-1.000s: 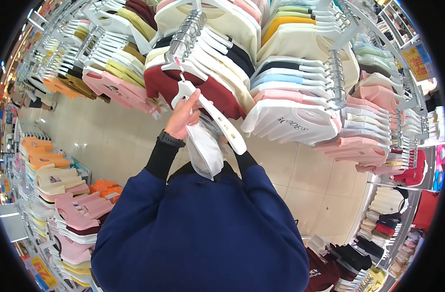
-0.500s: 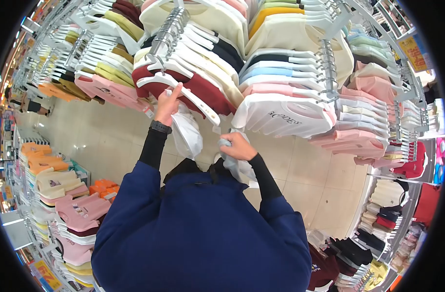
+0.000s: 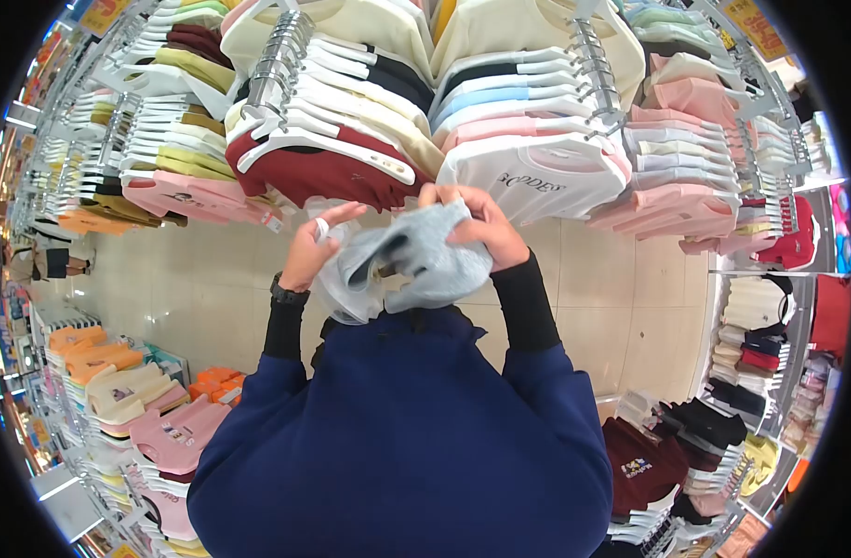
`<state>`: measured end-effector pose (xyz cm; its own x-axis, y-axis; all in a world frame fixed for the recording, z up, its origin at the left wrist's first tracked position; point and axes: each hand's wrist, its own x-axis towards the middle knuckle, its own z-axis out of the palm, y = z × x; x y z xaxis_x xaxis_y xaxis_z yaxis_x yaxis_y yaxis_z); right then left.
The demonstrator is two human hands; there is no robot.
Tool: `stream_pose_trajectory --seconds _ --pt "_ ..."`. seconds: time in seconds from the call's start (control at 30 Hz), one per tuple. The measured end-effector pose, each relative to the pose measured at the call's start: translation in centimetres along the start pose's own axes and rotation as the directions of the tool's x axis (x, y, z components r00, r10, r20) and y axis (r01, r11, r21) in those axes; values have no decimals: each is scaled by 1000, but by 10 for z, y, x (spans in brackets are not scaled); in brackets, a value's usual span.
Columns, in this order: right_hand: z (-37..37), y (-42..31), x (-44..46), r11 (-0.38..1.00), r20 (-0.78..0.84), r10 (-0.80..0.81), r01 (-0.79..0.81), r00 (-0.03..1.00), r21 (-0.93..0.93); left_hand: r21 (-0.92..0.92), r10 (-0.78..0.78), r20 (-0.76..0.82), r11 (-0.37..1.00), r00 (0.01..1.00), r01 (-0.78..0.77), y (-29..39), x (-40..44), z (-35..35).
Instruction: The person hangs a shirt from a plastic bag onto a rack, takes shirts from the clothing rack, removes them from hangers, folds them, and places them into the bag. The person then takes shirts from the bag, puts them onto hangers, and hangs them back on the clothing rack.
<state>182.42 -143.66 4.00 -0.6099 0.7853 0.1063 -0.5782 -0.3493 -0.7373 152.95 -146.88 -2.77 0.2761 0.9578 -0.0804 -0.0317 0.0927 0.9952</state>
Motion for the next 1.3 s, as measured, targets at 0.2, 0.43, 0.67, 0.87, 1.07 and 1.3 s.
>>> stream_pose_trajectory --seconds 0.2,0.43,0.67,0.87,1.07,1.3 --pt "21 17 23 993 -44 -104 106 994 57 252 145 112 953 983 -169 27 -36 -1" --pt "68 48 45 994 -57 -60 54 997 -96 459 76 -202 888 976 25 17 -44 23" --pt "101 60 53 988 -74 -34 22 997 -150 370 174 -316 928 933 -48 -33 -69 -40" --pt "114 69 70 944 -46 -49 31 998 -329 266 220 -440 958 870 -108 -30 -111 -116" --pt "138 100 116 817 66 36 8 997 -576 184 244 -544 968 803 -169 -2 -190 -188" --pt "193 171 183 355 375 -1 351 927 -867 416 376 -804 909 461 -17 22 -277 -239"
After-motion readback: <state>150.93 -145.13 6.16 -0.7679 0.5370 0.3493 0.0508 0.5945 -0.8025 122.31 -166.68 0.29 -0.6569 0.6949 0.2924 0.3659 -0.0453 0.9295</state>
